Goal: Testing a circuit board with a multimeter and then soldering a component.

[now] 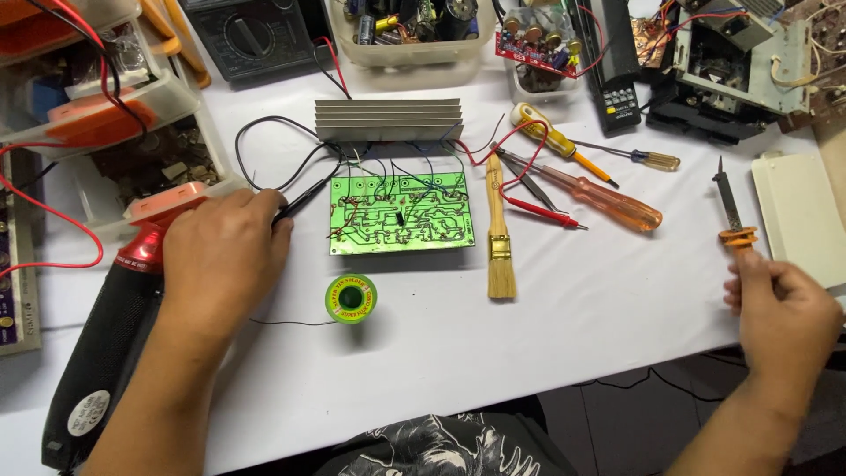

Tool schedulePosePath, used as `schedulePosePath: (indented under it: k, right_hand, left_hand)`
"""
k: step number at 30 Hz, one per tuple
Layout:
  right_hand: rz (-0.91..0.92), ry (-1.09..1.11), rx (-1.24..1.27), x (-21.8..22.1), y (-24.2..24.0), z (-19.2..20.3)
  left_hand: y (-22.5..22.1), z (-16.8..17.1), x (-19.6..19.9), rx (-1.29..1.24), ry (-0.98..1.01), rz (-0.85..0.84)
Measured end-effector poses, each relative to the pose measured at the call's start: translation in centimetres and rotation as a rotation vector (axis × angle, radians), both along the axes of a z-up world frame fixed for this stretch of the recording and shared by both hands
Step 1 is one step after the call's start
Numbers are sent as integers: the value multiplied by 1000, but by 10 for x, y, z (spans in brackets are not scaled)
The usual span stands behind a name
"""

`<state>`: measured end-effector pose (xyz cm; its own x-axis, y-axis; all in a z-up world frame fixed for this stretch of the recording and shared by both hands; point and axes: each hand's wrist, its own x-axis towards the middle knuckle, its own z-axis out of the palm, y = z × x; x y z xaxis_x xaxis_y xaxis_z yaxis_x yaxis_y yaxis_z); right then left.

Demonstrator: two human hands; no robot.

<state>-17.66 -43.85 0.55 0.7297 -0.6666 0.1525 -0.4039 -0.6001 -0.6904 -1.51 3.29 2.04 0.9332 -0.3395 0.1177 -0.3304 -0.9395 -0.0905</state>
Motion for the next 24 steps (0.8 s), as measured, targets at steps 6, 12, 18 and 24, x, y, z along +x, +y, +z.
schedulePosePath:
  k: [6, 12, 18, 24]
  right_hand:
    - [31, 243, -568, -37, -26, -14]
    - [93, 210, -807, -34, -57, -51]
    - [73, -5, -597, -26, -26, -36]
    - [-44, -8, -752, -13, 7, -28]
  left_hand:
    - [2, -2, 0, 36, -23, -9]
    - [1, 4, -1, 99, -101, -35]
    - [-17, 62, -29, -158, 174, -128]
    - [-96, 65, -70, -1068, 703, -693]
